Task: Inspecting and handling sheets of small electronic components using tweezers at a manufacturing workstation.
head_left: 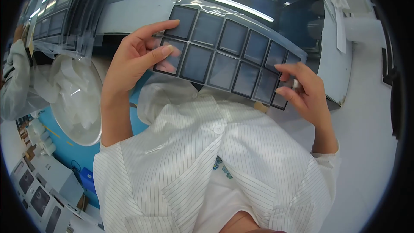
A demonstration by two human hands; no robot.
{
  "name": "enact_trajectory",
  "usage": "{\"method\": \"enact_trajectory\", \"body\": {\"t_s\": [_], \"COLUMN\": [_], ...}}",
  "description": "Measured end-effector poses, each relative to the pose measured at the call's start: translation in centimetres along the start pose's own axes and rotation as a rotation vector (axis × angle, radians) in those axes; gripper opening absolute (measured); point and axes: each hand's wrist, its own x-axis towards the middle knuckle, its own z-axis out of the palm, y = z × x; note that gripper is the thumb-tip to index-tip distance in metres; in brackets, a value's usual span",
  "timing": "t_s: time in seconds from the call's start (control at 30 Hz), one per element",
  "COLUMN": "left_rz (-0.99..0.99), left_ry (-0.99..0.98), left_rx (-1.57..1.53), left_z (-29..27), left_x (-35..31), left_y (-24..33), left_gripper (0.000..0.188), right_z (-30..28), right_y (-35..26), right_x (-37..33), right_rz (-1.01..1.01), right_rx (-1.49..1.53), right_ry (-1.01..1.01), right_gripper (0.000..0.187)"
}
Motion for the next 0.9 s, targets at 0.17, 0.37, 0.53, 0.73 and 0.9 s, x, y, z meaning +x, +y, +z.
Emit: {"method": "enact_trajectory", "body": {"t_s": [0.17,0.37,0.53,0.73,0.9], "left_rz": [-0.011,0.012,-0.017,0.0,-0.023], "left_ry": [-0.027,-0.046,-0.077,-0.089,-0.083], "left_rx": [-0.033,-0.031,-0.045,-0.132,-0.083], "left_z": [-0.3,-0.4,-0.3,-0.4,-0.6], "left_x": [0.1,-0.2,-0.5,-0.7,-0.9], "left_y": [0.3,0.2,0.3,-0.4,0.0], "left_gripper": [0.048,0.048,0.05,0.052,0.051], "right_z": [1.6,2.8,3.9,5.3,5.7], "right_y": [-1.6,-4.2,-5.7,-7.1,-7.9], "right_x": [3.7,7.4,9.8,11.7,12.4], "right_rz": [-0.141,-0.364,-0.524,-0.65,-0.643], "right_rx": [-0.037,-0.073,-0.132,-0.181,-0.207], "right_ry": [0.12,0.142,0.134,0.1,0.085], "right_gripper": [0.028,0.027,0.031,0.027,0.025]}}
